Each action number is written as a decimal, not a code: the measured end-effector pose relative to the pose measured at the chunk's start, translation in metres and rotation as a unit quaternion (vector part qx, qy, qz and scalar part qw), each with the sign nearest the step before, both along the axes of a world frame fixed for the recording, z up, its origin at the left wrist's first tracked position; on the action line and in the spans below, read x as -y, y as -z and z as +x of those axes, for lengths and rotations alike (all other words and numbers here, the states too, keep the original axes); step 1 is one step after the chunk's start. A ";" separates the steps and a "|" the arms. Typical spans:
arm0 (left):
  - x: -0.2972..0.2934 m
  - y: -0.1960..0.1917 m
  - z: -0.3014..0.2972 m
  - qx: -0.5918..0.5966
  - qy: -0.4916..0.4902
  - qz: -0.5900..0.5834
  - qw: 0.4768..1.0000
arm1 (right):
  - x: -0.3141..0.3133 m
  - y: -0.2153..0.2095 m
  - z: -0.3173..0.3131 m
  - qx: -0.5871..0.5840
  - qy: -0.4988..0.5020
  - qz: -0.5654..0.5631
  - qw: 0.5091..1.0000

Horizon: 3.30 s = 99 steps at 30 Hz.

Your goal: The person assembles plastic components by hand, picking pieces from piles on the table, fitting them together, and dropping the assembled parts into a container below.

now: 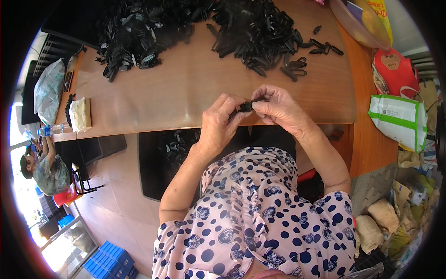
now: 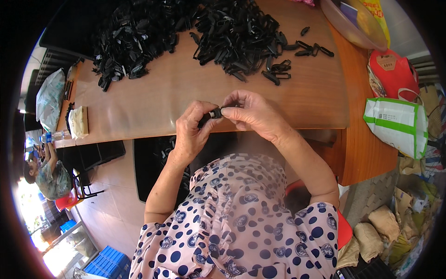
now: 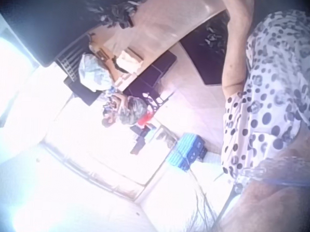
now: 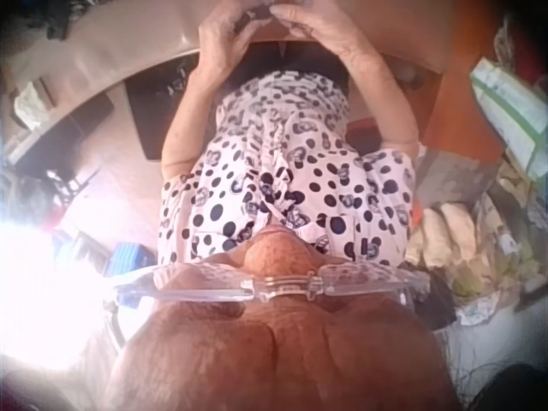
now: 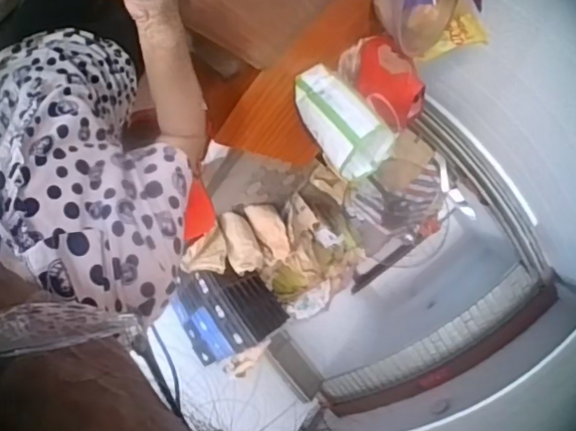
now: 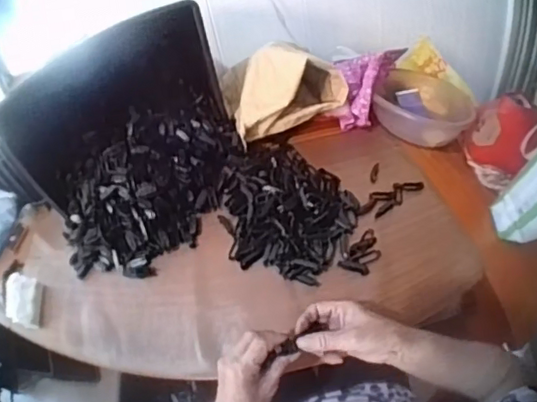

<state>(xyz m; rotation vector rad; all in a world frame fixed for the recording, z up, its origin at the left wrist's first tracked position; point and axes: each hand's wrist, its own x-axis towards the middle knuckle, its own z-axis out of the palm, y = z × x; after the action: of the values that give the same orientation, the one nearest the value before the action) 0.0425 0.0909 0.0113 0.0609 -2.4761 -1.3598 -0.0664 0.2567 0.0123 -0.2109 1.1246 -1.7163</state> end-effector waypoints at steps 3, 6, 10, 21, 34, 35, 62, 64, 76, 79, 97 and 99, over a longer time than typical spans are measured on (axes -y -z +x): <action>0.004 -0.001 0.004 0.013 0.010 -0.018 1.000 | 0.000 0.000 -0.002 -0.022 -0.040 0.045 0.998; 0.010 0.001 0.006 -0.014 0.034 -0.067 0.997 | 0.003 -0.004 -0.002 -0.104 -0.047 0.104 0.988; 0.017 -0.001 0.012 -0.043 0.064 -0.122 0.990 | 0.006 0.003 -0.006 -0.116 -0.129 0.111 0.979; 0.021 0.000 0.005 0.047 0.009 0.222 0.974 | 0.029 -0.003 0.000 0.010 -0.145 0.005 0.989; 0.043 0.012 -0.021 0.092 -0.037 0.485 0.869 | 0.070 0.015 -0.010 -0.060 -0.163 0.035 0.984; 0.053 0.013 -0.026 0.095 -0.039 0.484 0.869 | 0.076 0.011 -0.019 -0.057 -0.163 0.033 0.984; 0.143 0.045 -0.070 0.138 -0.053 0.368 0.918 | 0.090 0.012 -0.111 -0.570 -0.075 0.119 0.809; 0.125 0.037 -0.056 0.138 -0.032 0.488 0.862 | 0.083 0.013 -0.103 -0.365 -0.055 0.088 0.925; 0.052 0.020 -0.012 0.156 -0.018 0.409 0.899 | 0.054 0.008 -0.035 -0.052 0.023 -0.051 0.997; 0.043 0.013 -0.008 0.195 0.000 0.338 0.921 | 0.049 0.018 -0.024 -0.050 0.036 -0.046 0.997; 0.028 -0.009 0.001 0.058 0.003 -0.064 0.996 | 0.036 0.010 -0.005 -0.043 0.005 -0.047 0.998; 0.030 -0.008 0.004 0.045 0.003 -0.063 0.997 | 0.035 0.008 -0.005 -0.061 -0.007 -0.045 0.997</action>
<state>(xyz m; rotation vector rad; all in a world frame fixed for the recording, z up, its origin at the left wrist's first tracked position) 0.0463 0.0610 0.0193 0.0865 -2.6330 -1.2243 -0.0715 0.2215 0.0045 -0.3834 1.1321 -1.7620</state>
